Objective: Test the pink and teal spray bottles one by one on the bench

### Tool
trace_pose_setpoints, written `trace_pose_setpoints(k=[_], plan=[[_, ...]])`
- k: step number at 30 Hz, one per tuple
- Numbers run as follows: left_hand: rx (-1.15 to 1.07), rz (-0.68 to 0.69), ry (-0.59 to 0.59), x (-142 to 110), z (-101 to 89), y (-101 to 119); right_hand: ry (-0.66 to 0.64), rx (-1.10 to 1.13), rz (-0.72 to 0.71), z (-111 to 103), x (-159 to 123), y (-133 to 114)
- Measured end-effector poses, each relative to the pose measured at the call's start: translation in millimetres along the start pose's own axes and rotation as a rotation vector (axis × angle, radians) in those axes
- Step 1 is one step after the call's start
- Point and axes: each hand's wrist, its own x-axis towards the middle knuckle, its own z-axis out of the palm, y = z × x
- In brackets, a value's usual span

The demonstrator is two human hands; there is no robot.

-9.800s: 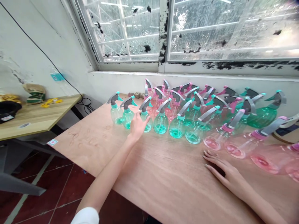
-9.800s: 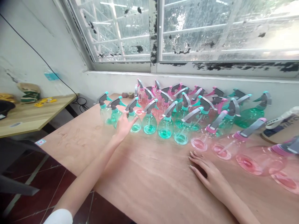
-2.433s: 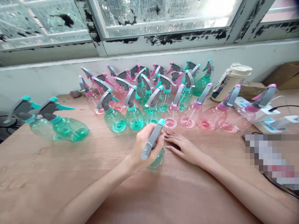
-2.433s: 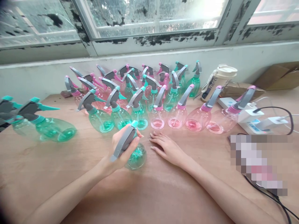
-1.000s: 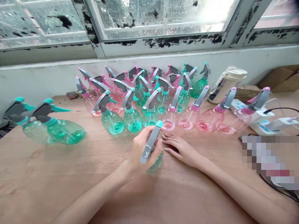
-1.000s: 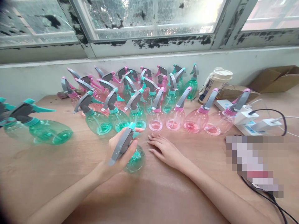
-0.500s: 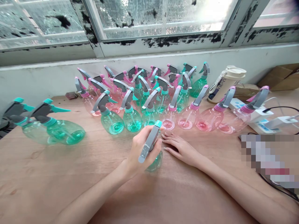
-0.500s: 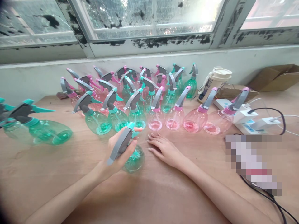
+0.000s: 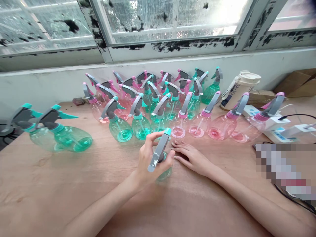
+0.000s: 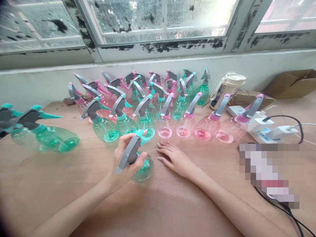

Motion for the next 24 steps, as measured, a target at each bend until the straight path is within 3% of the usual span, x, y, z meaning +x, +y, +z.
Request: trace_pose_setpoints(k=[6, 11, 18, 24], plan=[[0.010, -0.129, 0.056, -14.5, -2.7, -8.8, 0.017, 0.009, -0.007, 1.8, -1.4, 1.3], [0.065, -0.178, 0.039, -29.1, -21.0, -19.0, -0.009, -0.014, -0.014, 2.2, -2.1, 2.4], [0.230, -0.309, 0.137, -44.8, -85.7, -29.8, -0.006, -0.023, -0.015, 4.6, -5.2, 4.9], [0.526, -0.463, 0.341, -56.0, -154.1, -46.1, -0.008, -0.026, -0.022, 8.6, -8.9, 10.3]])
